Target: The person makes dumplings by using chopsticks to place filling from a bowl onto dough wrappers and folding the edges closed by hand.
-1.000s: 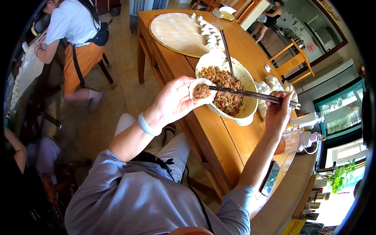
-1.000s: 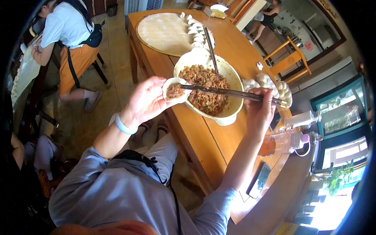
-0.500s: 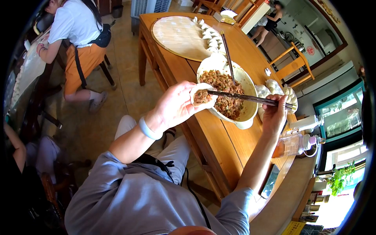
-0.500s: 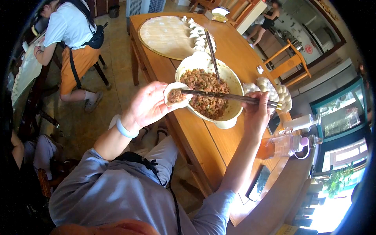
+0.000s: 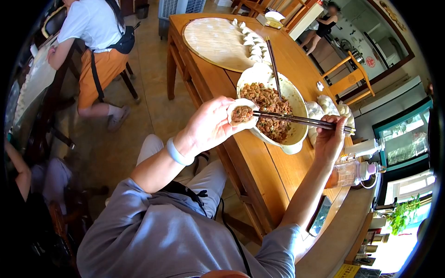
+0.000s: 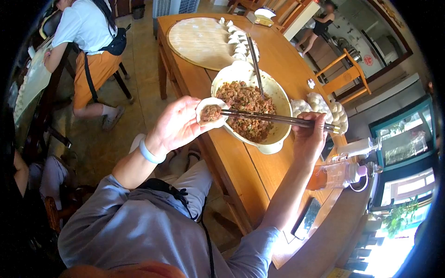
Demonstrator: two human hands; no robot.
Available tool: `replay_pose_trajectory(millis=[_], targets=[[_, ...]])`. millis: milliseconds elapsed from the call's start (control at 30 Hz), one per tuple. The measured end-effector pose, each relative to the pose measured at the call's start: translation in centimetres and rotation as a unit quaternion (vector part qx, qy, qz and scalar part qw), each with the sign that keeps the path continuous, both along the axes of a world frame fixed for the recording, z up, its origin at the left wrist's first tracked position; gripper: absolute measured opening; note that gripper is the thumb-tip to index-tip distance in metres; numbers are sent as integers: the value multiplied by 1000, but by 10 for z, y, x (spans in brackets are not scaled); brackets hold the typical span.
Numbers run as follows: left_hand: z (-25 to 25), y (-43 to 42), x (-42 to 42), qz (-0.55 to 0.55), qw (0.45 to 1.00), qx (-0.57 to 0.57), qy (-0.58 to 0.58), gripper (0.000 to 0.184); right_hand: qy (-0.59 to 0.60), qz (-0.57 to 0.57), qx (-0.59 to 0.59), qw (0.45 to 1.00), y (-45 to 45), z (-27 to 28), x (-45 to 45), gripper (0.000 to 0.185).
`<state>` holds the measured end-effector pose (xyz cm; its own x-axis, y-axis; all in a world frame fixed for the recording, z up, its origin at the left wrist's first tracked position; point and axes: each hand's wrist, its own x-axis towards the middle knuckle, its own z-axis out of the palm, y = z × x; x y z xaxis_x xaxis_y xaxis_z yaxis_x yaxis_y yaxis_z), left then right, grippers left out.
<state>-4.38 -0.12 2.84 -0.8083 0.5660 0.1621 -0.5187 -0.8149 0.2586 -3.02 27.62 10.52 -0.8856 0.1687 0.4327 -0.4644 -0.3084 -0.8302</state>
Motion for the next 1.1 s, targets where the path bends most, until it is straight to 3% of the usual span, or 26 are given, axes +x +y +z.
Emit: replay_pose_trajectory(millis=[167, 300, 400, 1100], targets=[[0, 2, 1, -2, 1000, 2, -16, 31, -14, -24, 36, 999, -5, -4, -1, 34], [0, 2, 1, -5, 1000, -1, -17, 31, 1, -10, -39, 999, -2, -6, -4, 34], [-1, 3, 1, -7, 1000, 1, -15, 31, -19, -29, 9, 999, -4, -8, -5, 34], [-1, 9, 4, -28, 999, -8, -19, 35, -25, -8, -1, 1000, -6, -14, -10, 32]])
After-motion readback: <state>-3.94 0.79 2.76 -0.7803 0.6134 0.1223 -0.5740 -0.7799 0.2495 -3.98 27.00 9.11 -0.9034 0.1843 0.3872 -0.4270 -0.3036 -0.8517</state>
